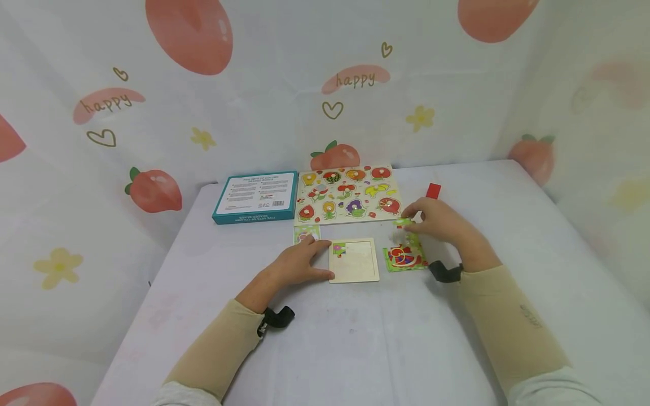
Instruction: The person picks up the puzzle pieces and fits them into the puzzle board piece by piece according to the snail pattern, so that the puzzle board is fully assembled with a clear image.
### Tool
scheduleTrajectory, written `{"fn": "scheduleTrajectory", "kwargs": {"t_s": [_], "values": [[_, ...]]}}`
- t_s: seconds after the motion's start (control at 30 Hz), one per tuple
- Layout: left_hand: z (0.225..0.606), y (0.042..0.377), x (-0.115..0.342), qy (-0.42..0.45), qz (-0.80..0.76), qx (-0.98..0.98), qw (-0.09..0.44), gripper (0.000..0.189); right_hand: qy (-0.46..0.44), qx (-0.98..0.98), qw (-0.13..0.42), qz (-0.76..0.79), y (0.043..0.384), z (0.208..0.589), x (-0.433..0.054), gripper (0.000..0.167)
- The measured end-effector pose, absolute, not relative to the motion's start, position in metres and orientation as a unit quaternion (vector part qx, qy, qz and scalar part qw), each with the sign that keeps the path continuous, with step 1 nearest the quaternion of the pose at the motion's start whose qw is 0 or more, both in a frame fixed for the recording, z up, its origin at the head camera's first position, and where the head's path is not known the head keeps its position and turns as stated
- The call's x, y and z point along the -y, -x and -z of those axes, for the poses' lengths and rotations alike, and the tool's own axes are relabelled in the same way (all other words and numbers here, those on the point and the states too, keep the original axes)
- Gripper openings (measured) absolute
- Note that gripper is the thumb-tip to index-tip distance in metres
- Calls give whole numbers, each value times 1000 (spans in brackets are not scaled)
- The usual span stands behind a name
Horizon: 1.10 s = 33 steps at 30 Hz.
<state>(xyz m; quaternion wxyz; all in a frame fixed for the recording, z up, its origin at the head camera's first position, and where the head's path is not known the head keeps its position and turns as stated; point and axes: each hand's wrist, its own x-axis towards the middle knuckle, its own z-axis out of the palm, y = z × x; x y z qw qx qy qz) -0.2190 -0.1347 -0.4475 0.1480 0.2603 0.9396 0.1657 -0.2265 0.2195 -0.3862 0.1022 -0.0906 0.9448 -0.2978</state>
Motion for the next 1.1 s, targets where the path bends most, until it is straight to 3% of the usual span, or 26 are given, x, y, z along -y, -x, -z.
{"fn": "scheduleTrajectory", "kwargs": {"t_s": [0.63, 1.1], "values": [[447, 220, 134, -265, -166, -939, 142, 86, 134, -945, 12, 298, 205, 345, -214, 36], [448, 219, 134, -262, -167, -939, 143, 87, 186, -911, -116, 349, 184, 323, -195, 26]]}}
